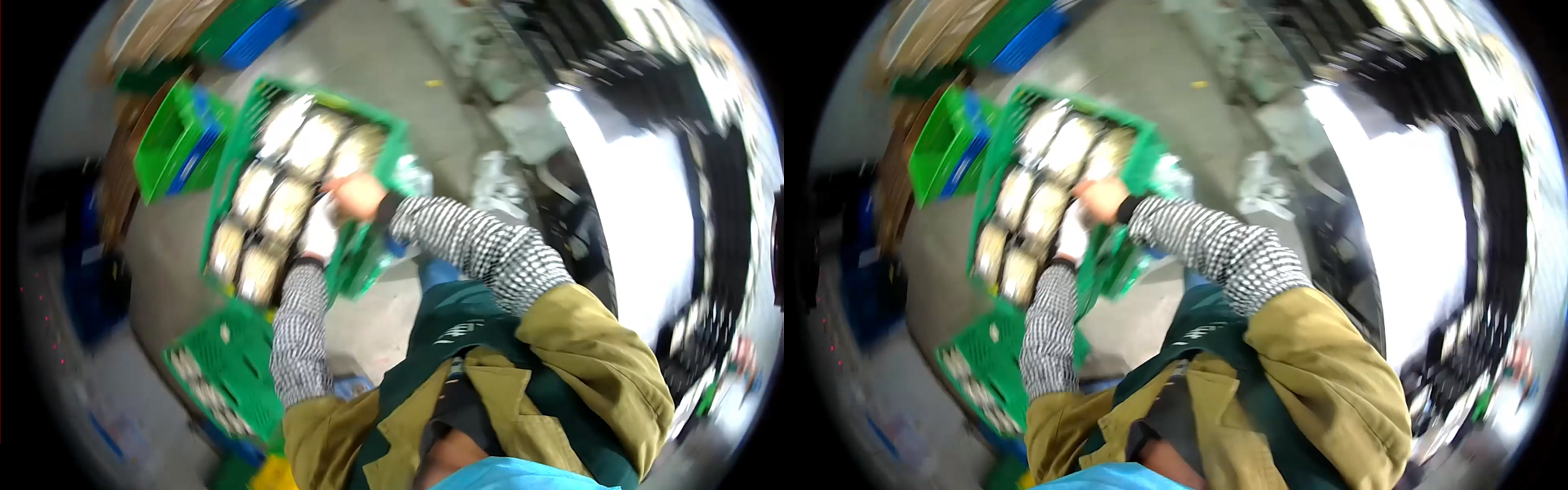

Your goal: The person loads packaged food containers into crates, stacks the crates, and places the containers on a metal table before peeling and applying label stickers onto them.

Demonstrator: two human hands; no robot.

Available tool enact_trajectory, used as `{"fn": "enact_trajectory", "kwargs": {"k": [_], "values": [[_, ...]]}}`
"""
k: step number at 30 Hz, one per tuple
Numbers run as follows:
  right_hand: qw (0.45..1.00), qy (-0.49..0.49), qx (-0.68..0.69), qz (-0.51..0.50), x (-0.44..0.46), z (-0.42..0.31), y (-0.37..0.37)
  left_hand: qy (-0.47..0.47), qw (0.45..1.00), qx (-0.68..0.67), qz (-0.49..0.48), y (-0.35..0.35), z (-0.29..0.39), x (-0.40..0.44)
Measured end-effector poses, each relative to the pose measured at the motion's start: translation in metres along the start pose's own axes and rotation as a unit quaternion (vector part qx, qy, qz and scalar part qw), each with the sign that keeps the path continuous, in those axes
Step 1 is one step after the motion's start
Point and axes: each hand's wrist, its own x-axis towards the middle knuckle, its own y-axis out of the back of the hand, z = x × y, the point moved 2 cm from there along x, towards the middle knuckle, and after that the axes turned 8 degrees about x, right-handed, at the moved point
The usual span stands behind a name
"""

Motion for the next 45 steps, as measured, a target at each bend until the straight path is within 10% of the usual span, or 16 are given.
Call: {"fn": "enact_trajectory", "kwargs": {"k": [1, 2, 4, 5, 6, 9, 10, 12, 13, 14, 16, 23, 31, 34, 40, 45], "values": [[0.999, 0.006, 0.019, 0.037, -0.024, 0.004, 0.004, 0.149, 0.969, -0.193, 0.036, -0.031, 0.059, -0.012], [0.993, 0.076, 0.029, 0.084, -0.051, 0.012, 0.012, 0.001, 0.997, 0.06, -0.043, -0.013, 0.027, 0.008], [0.989, 0.05, 0.065, 0.123, -0.135, 0.008, 0.073, -0.187, 0.733, 0.654, 0.004, 0.008, 0.018, 0.023], [0.984, 0.014, 0.05, 0.17, -0.182, 0.025, 0.1, -0.253, 0.706, 0.643, 0.155, -0.008, 0.031, 0.011], [0.977, -0.012, 0.037, 0.212, -0.229, 0.036, 0.119, -0.111, 0.854, 0.5, 0.097, -0.003, 0.05, 0.031], [0.905, -0.228, 0.031, 0.358, -0.419, 0.101, 0.17, -0.25, 0.794, 0.519, 0.195, -0.131, 0.141, 0.021], [0.771, -0.296, 0.334, 0.454, -0.493, 0.124, 0.177, -0.295, 0.808, 0.475, 0.184, -0.182, 0.155, 0.023], [0.667, -0.26, 0.256, 0.65, -0.662, 0.224, 0.142, -0.338, 0.847, 0.401, 0.09, -0.306, 0.178, 0.019], [0.616, -0.392, 0.13, 0.671, -0.726, 0.198, 0.164, -0.347, 0.845, 0.405, 0.033, -0.36, 0.187, 0.018], [0.563, -0.602, 0.028, 0.566, -0.785, 0.153, 0.197, -0.357, 0.838, 0.413, -0.023, -0.418, 0.195, 0.015], [0.468, -0.501, -0.396, 0.611, -0.932, 0.181, 0.187, -0.338, 0.862, 0.357, -0.122, -0.531, 0.194, 0.02], [0.376, -0.703, -0.355, 0.489, -1.192, 0.208, 0.221, -0.046, 0.938, 0.098, -0.328, -0.899, 0.178, 0.115], [0.428, -0.698, -0.252, 0.515, -1.217, 0.244, 0.217, 0.015, 0.989, 0.006, -0.147, -1.107, 0.181, 0.227], [0.431, -0.693, -0.249, 0.521, -1.206, 0.235, 0.216, 0.004, 0.969, -0.017, -0.246, -1.109, 0.158, 0.293], [0.448, -0.679, -0.252, 0.524, -1.114, 0.21, 0.21, -0.088, 0.981, -0.019, -0.172, -1.014, 0.157, 0.153], [0.441, -0.682, -0.216, 0.543, -1.058, 0.204, 0.22, 0.021, 0.975, -0.035, -0.217, -1.018, 0.126, 0.055]]}}
